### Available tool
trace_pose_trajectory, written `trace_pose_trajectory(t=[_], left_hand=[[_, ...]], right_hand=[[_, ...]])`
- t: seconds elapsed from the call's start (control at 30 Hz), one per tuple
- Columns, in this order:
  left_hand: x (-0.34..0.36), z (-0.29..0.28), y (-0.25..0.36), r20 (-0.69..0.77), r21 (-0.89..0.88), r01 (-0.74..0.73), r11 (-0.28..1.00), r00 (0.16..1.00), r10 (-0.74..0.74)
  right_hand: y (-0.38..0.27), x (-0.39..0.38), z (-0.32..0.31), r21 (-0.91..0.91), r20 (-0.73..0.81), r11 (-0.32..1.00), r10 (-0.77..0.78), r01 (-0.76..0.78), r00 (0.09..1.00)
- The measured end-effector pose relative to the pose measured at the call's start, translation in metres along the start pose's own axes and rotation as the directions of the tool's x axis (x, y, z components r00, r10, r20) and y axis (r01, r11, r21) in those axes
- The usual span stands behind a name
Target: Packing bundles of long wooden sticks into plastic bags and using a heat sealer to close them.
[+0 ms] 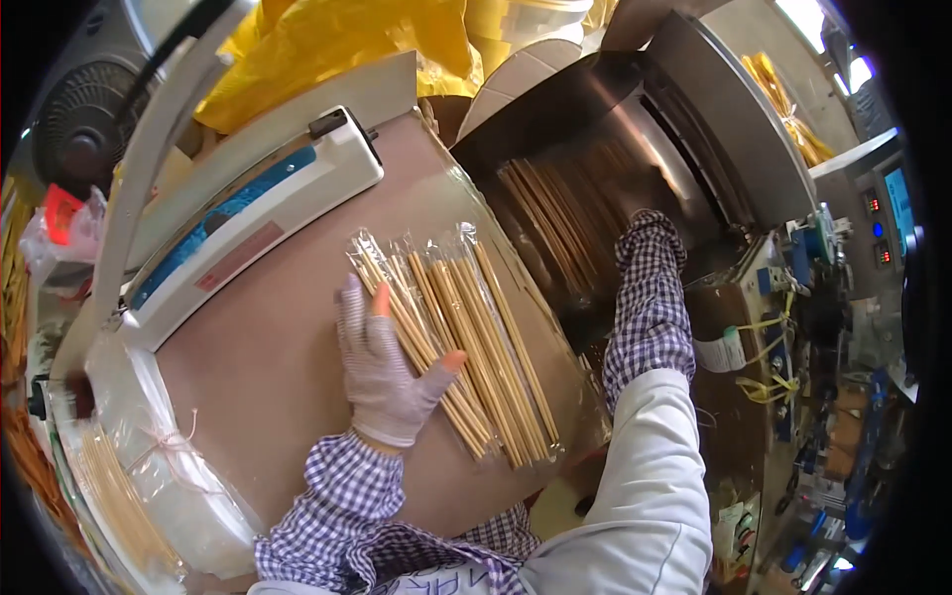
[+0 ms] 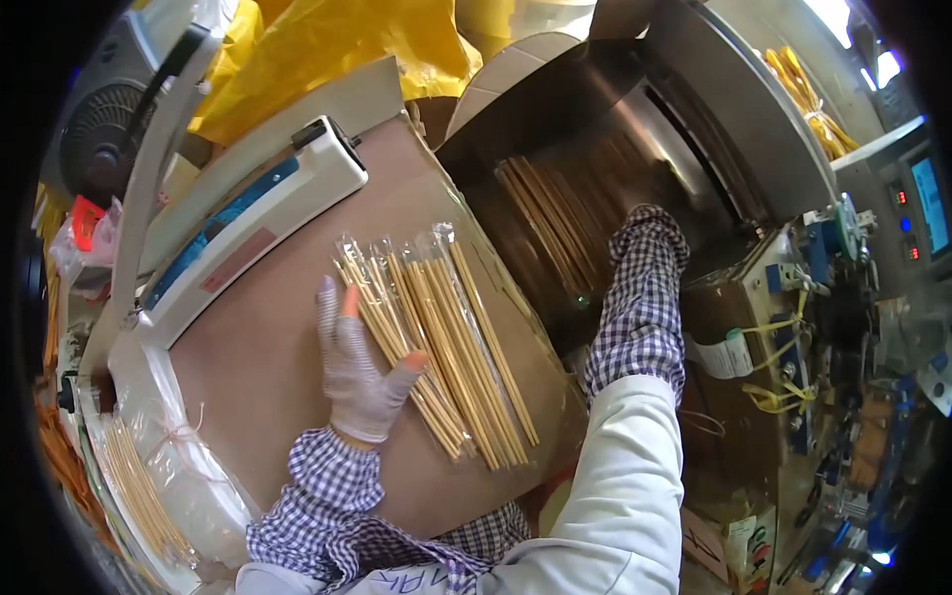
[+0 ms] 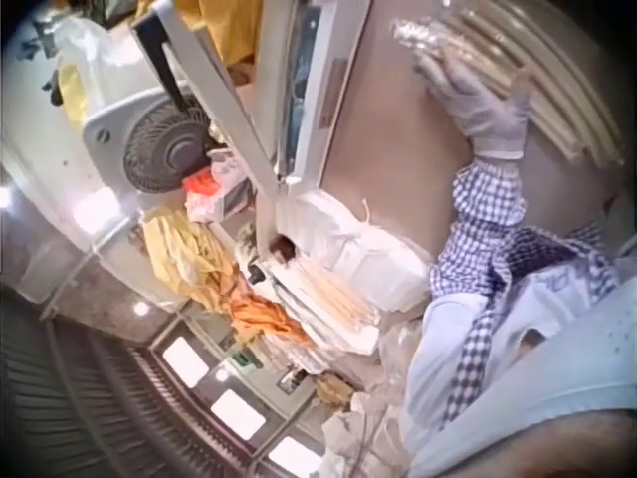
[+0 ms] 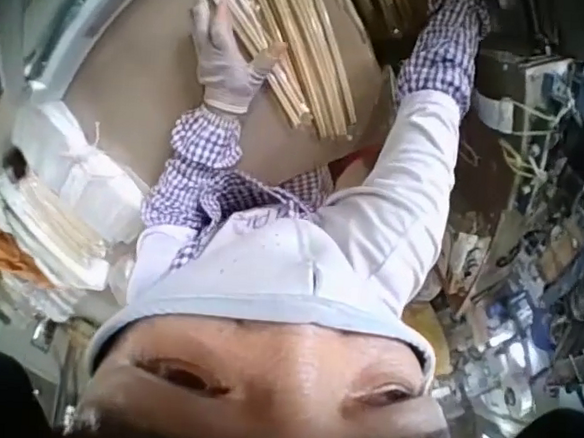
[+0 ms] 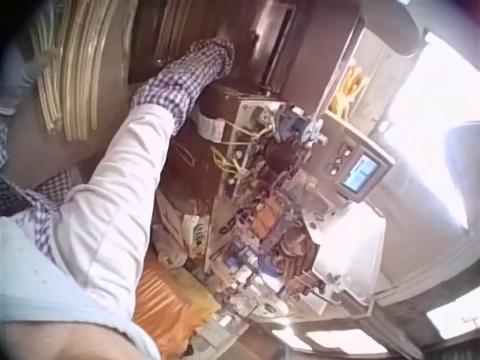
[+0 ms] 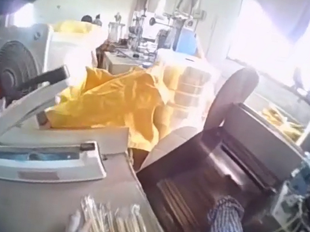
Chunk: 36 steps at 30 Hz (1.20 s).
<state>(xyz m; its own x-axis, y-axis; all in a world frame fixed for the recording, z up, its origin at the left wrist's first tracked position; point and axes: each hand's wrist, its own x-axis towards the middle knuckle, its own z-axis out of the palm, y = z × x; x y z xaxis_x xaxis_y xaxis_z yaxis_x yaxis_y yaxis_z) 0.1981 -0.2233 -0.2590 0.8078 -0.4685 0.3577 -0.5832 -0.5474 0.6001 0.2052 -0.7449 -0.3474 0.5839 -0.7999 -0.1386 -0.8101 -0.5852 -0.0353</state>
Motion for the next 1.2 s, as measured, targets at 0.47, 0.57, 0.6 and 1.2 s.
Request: trace_pose_trajectory(t=[0.47,0.57,0.6,1.2], left_hand=[[-0.002,-0.008,-0.021,-0.238,-0.114,0.025,0.993,0.97,-0.052],[-0.002,-0.009,-0.016,-0.277,-0.15,0.057,0.987,0.956,-0.098],[-0.004,-0.012,-0.018,-0.28,-0.201,0.085,0.976,0.95,-0.14],[-0.102,-0.089,-0.081,-0.091,-0.75,0.268,0.605,0.864,-0.496]], right_hand=[[-0.183,-0.206,-0.072,0.925,0.378,0.342,-0.778,-0.165,0.502],[-0.18,-0.204,-0.093,0.866,0.214,0.406,-0.829,0.292,0.517],[-0.185,-0.213,-0.088,0.827,0.203,0.449,-0.8,0.339,0.565],[-0.242,-0.504,-0.108,0.574,0.325,0.761,-0.551,0.302,0.769]])
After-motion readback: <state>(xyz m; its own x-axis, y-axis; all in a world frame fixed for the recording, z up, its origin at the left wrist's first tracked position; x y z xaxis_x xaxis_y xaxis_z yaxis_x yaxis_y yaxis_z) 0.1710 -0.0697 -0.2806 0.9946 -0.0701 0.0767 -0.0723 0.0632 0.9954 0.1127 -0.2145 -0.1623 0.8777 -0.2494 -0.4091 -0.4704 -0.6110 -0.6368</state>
